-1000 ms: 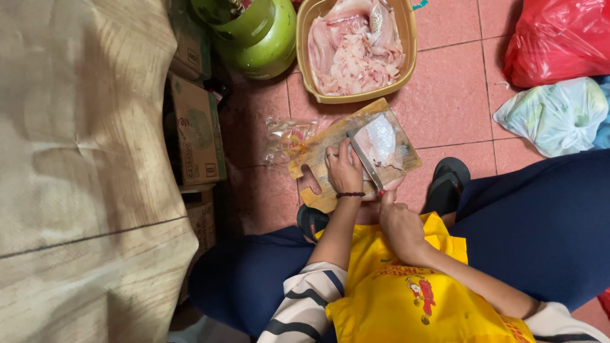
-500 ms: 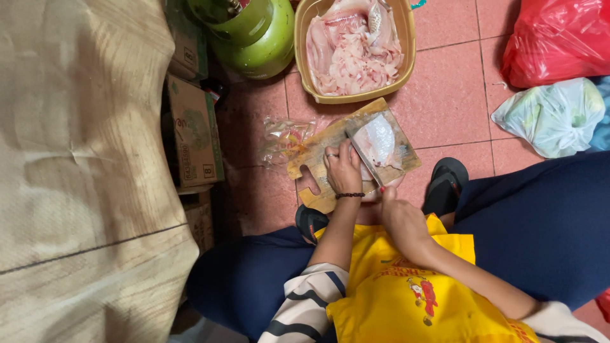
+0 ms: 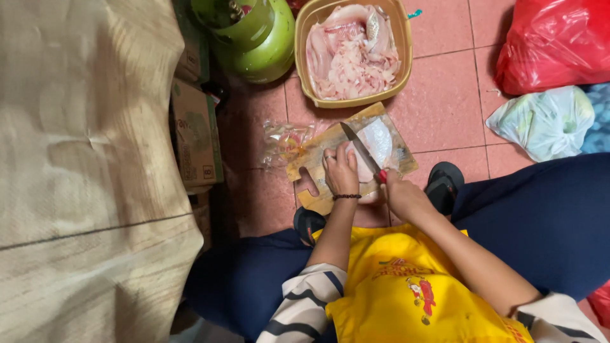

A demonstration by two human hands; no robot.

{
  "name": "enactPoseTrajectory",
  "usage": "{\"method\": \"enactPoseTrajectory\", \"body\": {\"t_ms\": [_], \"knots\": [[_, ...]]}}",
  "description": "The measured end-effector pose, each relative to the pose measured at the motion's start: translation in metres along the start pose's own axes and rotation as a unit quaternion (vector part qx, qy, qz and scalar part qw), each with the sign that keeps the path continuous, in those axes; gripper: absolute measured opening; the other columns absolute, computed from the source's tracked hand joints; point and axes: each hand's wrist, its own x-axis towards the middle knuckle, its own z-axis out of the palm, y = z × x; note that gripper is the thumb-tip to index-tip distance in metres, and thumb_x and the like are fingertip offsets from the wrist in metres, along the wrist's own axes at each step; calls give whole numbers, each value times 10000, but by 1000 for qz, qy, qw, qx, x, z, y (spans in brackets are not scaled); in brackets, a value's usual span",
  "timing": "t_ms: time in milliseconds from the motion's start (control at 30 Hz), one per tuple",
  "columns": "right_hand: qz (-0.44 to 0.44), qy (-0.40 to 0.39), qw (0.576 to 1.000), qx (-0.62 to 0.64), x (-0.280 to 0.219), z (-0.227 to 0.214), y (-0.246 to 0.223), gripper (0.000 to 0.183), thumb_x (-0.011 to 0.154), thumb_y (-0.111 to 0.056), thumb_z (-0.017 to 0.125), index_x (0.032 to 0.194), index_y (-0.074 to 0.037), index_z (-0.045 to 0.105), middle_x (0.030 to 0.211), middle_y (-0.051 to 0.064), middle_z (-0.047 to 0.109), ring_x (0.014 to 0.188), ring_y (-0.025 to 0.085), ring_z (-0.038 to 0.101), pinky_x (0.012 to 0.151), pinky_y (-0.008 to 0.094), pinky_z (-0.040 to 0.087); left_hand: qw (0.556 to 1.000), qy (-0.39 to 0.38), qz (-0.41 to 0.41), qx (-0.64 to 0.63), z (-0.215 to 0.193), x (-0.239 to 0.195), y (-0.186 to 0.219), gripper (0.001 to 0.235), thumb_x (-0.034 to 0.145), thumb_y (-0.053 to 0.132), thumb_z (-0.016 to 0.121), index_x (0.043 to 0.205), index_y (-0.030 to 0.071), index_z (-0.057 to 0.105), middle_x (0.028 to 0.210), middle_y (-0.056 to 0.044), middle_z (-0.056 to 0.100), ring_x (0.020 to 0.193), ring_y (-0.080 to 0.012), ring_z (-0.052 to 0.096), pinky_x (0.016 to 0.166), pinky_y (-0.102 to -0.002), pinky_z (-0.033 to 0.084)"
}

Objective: Slicing raw chicken into smaller strips on a wooden cutting board.

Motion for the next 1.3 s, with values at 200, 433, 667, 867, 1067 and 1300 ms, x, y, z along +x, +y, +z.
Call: {"method": "enactPoseTrajectory", "body": {"t_ms": [200, 433, 667, 867, 1067, 1300], "knots": [[14, -10, 999, -35, -10, 12, -1, 416, 1000, -290, 280, 1373, -107, 268, 1120, 286, 687, 1098, 509, 675, 969, 579, 513, 999, 22, 14, -28, -11, -4, 10, 204, 1001, 273, 598, 1204, 254, 608, 1015, -57, 473, 1029, -338, 577, 843, -486, 567], [-36, 149, 971, -182, -61, 40, -22, 431, 957, -57, 321, 1372, 25, 403, 798, 168, 729, 797, 361, 767, 760, 489, 618, 999, 18, 32, 31, 3, -10, 4, 408, 896, 234, 674, 1289, 203, 571, 1135, -89, 489, 1063, -334, 536, 891, -475, 526], [-16, 74, 993, -85, -31, 12, -45, 362, 989, -62, 285, 1337, 8, 357, 933, 247, 707, 904, 449, 741, 817, 563, 587, 997, -8, 39, 60, 11, -2, -3, 444, 869, 227, 675, 1294, 186, 553, 1164, -91, 495, 1052, -328, 526, 871, -466, 534], [43, -24, 999, -10, -9, 17, -14, 465, 980, -266, 344, 1412, -129, 243, 1121, 280, 710, 1130, 494, 669, 994, 580, 498, 998, -8, 33, 59, 2, -3, 5, 392, 917, 277, 631, 1283, 165, 547, 1168, -96, 493, 1037, -327, 513, 864, -464, 527], [23, -29, 999, -37, -52, 4, -23, 431, 989, -201, 343, 1397, -60, 348, 1146, 275, 722, 1127, 466, 687, 1008, 582, 498, 997, -18, 27, 67, 10, -4, 2, 395, 911, 290, 619, 1275, 160, 538, 1188, -86, 484, 1057, -321, 506, 887, -458, 519], [20, -11, 1000, -2, -6, 9, -29, 402, 1066, -405, 162, 1305, -115, 305, 1095, 285, 727, 1135, 498, 665, 1020, 582, 481, 997, -20, 40, 69, 4, -3, -2, 365, 914, 272, 614, 1246, 138, 543, 1192, -110, 486, 1065, -343, 515, 883, -469, 526]]}}
